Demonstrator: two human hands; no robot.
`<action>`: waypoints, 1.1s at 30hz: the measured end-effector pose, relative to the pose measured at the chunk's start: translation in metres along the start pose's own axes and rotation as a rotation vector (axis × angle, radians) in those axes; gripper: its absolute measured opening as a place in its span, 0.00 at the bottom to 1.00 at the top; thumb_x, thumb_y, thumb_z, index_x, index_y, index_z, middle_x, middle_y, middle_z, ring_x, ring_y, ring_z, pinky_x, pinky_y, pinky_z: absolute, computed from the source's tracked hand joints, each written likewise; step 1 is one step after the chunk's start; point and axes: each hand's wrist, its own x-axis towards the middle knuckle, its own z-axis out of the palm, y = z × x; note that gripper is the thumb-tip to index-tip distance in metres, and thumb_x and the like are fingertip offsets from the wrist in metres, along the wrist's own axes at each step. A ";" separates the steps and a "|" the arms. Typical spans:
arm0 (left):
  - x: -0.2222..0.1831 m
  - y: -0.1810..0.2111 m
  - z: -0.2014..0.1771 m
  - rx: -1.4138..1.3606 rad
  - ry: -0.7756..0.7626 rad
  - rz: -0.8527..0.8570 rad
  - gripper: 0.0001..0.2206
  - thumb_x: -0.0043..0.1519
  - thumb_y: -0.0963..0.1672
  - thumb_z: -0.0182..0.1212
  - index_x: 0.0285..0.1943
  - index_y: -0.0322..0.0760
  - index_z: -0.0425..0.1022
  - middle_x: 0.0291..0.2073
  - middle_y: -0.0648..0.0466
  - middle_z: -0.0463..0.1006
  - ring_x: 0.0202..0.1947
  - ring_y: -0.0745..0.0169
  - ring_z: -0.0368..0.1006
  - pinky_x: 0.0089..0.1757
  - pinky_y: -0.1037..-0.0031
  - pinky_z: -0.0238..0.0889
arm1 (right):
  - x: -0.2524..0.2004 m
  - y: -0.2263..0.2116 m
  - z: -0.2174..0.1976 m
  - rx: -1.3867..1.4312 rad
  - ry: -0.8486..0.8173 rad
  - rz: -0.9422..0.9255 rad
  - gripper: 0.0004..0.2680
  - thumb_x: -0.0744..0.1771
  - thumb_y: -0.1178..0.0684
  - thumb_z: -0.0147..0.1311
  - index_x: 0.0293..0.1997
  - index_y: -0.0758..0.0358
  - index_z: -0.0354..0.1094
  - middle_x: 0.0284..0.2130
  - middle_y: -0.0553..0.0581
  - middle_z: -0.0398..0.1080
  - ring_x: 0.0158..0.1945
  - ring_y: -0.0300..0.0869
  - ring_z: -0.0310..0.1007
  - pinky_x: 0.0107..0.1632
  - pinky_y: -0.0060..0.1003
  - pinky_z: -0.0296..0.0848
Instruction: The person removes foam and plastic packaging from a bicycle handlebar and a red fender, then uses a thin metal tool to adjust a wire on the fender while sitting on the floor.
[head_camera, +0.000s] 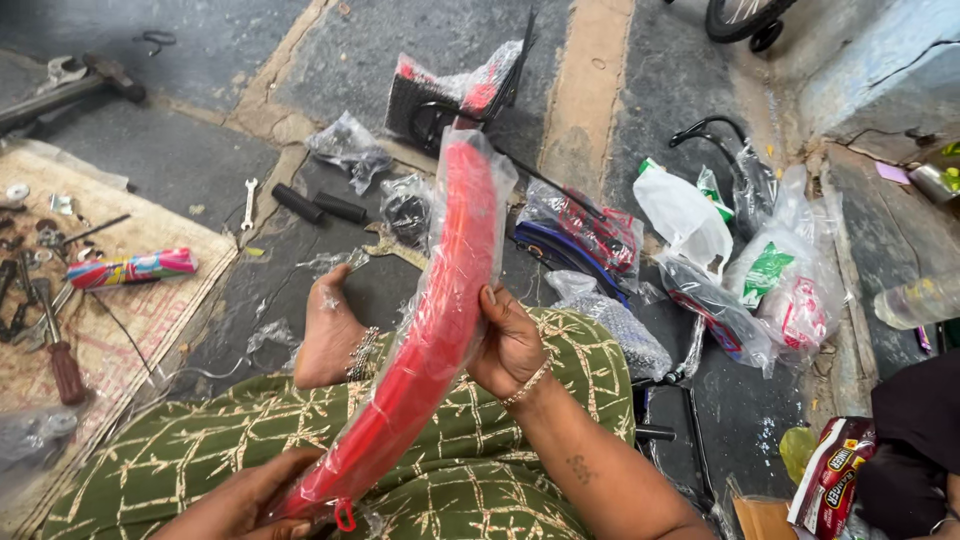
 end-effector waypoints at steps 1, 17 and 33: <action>-0.001 0.002 -0.001 -0.065 0.110 0.030 0.36 0.57 0.45 0.72 0.75 0.43 0.59 0.62 0.51 0.72 0.60 0.55 0.76 0.58 0.61 0.68 | -0.001 -0.002 0.005 -0.010 -0.029 -0.038 0.08 0.71 0.56 0.52 0.56 0.63 0.67 0.52 0.56 0.75 0.57 0.45 0.75 0.64 0.46 0.70; 0.093 0.036 0.061 -0.222 0.494 0.570 0.46 0.53 0.53 0.71 0.78 0.43 0.48 0.72 0.43 0.60 0.69 0.42 0.61 0.60 0.49 0.57 | 0.017 0.012 0.030 0.104 0.132 -0.238 0.14 0.70 0.49 0.53 0.61 0.63 0.65 0.54 0.58 0.75 0.58 0.47 0.74 0.67 0.47 0.67; 0.102 0.080 0.027 -0.877 0.748 0.754 0.36 0.64 0.53 0.61 0.79 0.41 0.50 0.76 0.44 0.57 0.75 0.40 0.54 0.66 0.43 0.48 | 0.002 0.080 0.003 0.072 -0.056 0.205 0.16 0.73 0.50 0.52 0.69 0.57 0.60 0.59 0.53 0.74 0.62 0.43 0.73 0.65 0.49 0.68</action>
